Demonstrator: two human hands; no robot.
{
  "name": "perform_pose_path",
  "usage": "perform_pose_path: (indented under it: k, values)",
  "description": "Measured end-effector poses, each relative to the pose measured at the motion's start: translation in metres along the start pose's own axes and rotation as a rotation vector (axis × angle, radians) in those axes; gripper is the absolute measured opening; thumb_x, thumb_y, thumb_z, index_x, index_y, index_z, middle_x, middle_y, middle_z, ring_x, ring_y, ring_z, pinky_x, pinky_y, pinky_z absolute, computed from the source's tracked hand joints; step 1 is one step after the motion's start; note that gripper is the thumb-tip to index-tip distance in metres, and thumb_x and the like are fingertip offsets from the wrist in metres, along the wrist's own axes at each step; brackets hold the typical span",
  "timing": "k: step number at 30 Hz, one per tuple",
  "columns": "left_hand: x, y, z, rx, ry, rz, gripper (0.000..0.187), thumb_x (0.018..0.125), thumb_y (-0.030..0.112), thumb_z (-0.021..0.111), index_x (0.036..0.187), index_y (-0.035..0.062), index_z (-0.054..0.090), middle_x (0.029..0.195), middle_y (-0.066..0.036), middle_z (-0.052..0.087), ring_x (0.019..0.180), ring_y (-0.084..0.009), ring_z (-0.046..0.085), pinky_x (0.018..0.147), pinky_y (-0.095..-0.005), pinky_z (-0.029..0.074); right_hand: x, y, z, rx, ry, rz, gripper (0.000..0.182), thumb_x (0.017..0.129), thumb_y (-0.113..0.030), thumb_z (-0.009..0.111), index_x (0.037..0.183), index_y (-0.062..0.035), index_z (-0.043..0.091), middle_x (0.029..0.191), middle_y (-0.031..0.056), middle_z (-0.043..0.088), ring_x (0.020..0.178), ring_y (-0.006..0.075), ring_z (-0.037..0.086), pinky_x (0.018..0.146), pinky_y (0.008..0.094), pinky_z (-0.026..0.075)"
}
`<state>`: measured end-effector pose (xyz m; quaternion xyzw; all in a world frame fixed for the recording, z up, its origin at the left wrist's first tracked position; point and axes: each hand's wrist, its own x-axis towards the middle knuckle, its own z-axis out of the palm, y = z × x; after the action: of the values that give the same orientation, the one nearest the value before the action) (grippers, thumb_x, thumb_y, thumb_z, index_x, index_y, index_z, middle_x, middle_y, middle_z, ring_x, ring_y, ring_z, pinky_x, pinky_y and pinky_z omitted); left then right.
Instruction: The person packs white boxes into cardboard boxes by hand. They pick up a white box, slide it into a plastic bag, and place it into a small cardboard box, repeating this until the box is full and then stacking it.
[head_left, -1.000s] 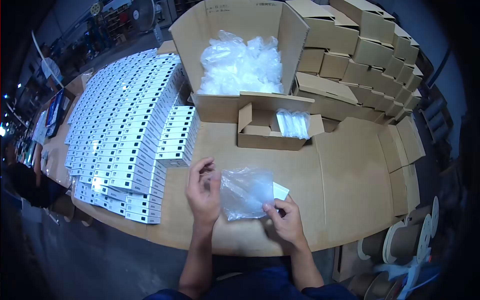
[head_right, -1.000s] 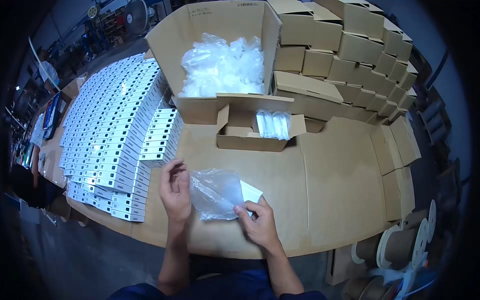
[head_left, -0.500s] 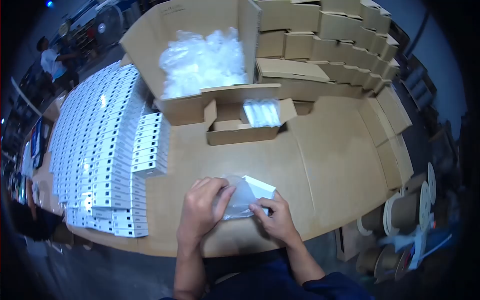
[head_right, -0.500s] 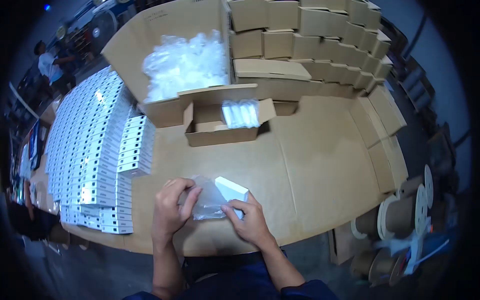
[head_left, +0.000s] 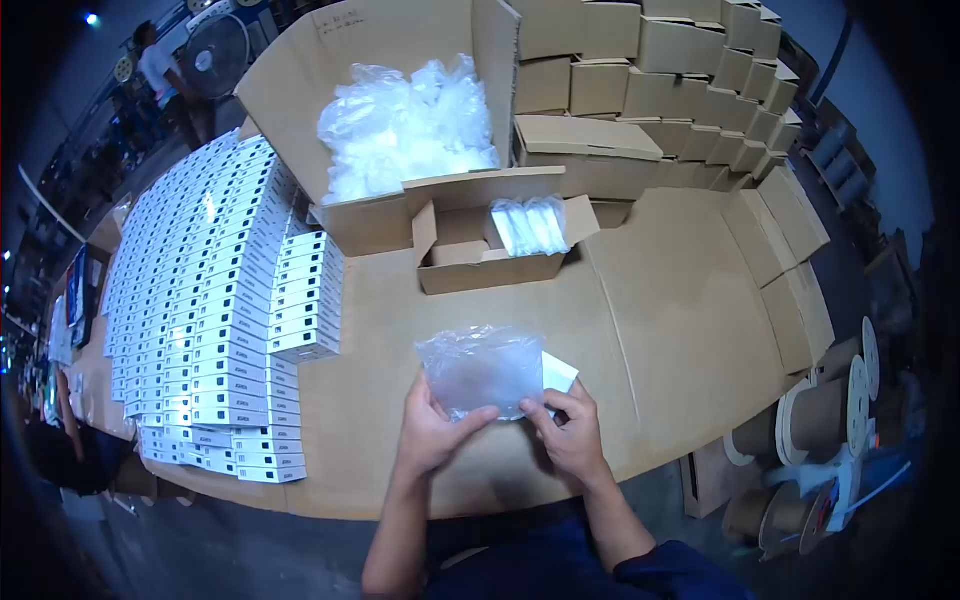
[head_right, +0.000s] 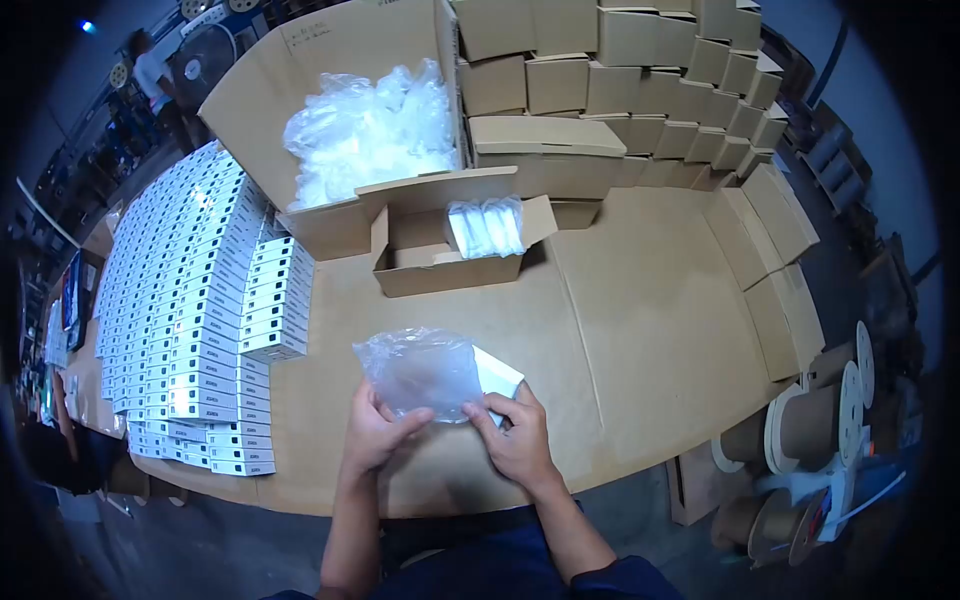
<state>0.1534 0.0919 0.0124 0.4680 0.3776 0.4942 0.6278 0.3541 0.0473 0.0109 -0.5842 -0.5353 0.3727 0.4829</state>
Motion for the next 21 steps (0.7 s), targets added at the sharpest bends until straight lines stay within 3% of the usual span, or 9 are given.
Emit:
perform_pose_path:
  k: [3, 5, 6, 7, 9, 12, 15, 19, 21]
  values:
    - [-0.004, 0.007, 0.011, 0.158, 0.054, -0.010, 0.055, 0.081, 0.005, 0.088, 0.128, -0.0040, 0.060, 0.112, -0.011, 0.071, 0.108, -0.0179, 0.068, 0.096, -0.0332, 0.054, -0.001, -0.004, -0.002, -0.026, -0.083, 0.048, 0.019, 0.088, -0.013, 0.081, 0.105, -0.0023, 0.079, 0.106, 0.0142, 0.066, 0.092, 0.0228, 0.065, 0.079, 0.0319, 0.052]
    - [-0.005, 0.015, 0.018, 0.162, 0.117, 0.078, 0.044, 0.082, 0.005, 0.086, 0.119, -0.0046, 0.065, 0.103, -0.010, 0.075, 0.100, -0.0171, 0.071, 0.092, -0.0324, 0.056, 0.002, 0.006, -0.001, 0.192, 0.013, -0.072, 0.022, 0.090, -0.011, 0.078, 0.110, -0.0018, 0.077, 0.109, 0.0133, 0.067, 0.099, 0.0220, 0.064, 0.086, 0.0306, 0.051]
    - [-0.006, 0.014, 0.016, 0.202, 0.109, 0.087, 0.044, 0.082, 0.005, 0.087, 0.119, -0.0047, 0.065, 0.105, -0.011, 0.075, 0.100, -0.0171, 0.072, 0.091, -0.0322, 0.056, 0.004, 0.010, -0.005, 0.301, 0.065, -0.128, 0.023, 0.091, -0.010, 0.076, 0.113, -0.0016, 0.076, 0.110, 0.0129, 0.067, 0.103, 0.0217, 0.064, 0.089, 0.0299, 0.050]
    - [-0.008, 0.012, 0.013, 0.241, 0.098, 0.093, 0.044, 0.082, 0.006, 0.087, 0.119, -0.0048, 0.065, 0.106, -0.012, 0.075, 0.099, -0.0171, 0.072, 0.090, -0.0320, 0.057, 0.012, -0.008, -0.028, 0.043, -0.005, -0.109, 0.022, 0.096, -0.007, 0.068, 0.117, 0.0008, 0.073, 0.117, 0.0129, 0.066, 0.114, 0.0219, 0.061, 0.099, 0.0304, 0.048]
    - [-0.011, 0.011, 0.010, 0.304, 0.074, 0.100, 0.044, 0.082, 0.007, 0.087, 0.119, -0.0047, 0.066, 0.108, -0.013, 0.076, 0.098, -0.0170, 0.072, 0.089, -0.0319, 0.057, 0.023, -0.006, -0.045, 0.131, 0.089, -0.116, 0.032, 0.100, -0.009, 0.064, 0.130, 0.0004, 0.064, 0.121, 0.0148, 0.064, 0.116, 0.0215, 0.060, 0.102, 0.0301, 0.046]
    - [-0.012, 0.011, 0.010, 0.369, 0.041, 0.107, 0.044, 0.082, 0.009, 0.087, 0.119, -0.0042, 0.066, 0.106, -0.013, 0.076, 0.098, -0.0170, 0.073, 0.088, -0.0321, 0.057, 0.035, -0.024, -0.052, 0.362, 0.275, -0.335, 0.042, 0.100, -0.007, 0.065, 0.140, -0.0018, 0.052, 0.121, 0.0154, 0.063, 0.114, 0.0214, 0.062, 0.102, 0.0322, 0.048]
    - [-0.015, 0.006, 0.012, 0.400, 0.024, 0.097, 0.046, 0.082, 0.011, 0.087, 0.119, -0.0037, 0.066, 0.104, -0.013, 0.077, 0.097, -0.0174, 0.073, 0.088, -0.0324, 0.058, 0.044, -0.048, -0.065, 0.280, 0.156, -0.570, 0.048, 0.098, -0.003, 0.068, 0.140, -0.0035, 0.046, 0.122, 0.0152, 0.061, 0.114, 0.0201, 0.061, 0.098, 0.0327, 0.050]
    - [-0.017, 0.005, 0.016, 0.420, 0.016, 0.104, 0.046, 0.081, 0.011, 0.087, 0.120, -0.0031, 0.066, 0.103, -0.014, 0.078, 0.097, -0.0180, 0.074, 0.087, -0.0329, 0.058, 0.059, -0.058, -0.069, 0.196, -0.036, -0.722, 0.048, 0.094, 0.003, 0.071, 0.135, -0.0068, 0.049, 0.121, 0.0151, 0.059, 0.100, 0.0188, 0.061, 0.084, 0.0294, 0.051]
    - [-0.017, 0.006, 0.017, 0.428, 0.012, 0.114, 0.046, 0.081, 0.011, 0.087, 0.120, -0.0026, 0.066, 0.103, -0.014, 0.078, 0.097, -0.0182, 0.075, 0.087, -0.0329, 0.058, 0.068, -0.066, -0.072, 0.110, -0.109, -0.757, 0.041, 0.086, 0.009, 0.071, 0.122, -0.0060, 0.059, 0.114, 0.0149, 0.062, 0.095, 0.0206, 0.063, 0.081, 0.0308, 0.052]
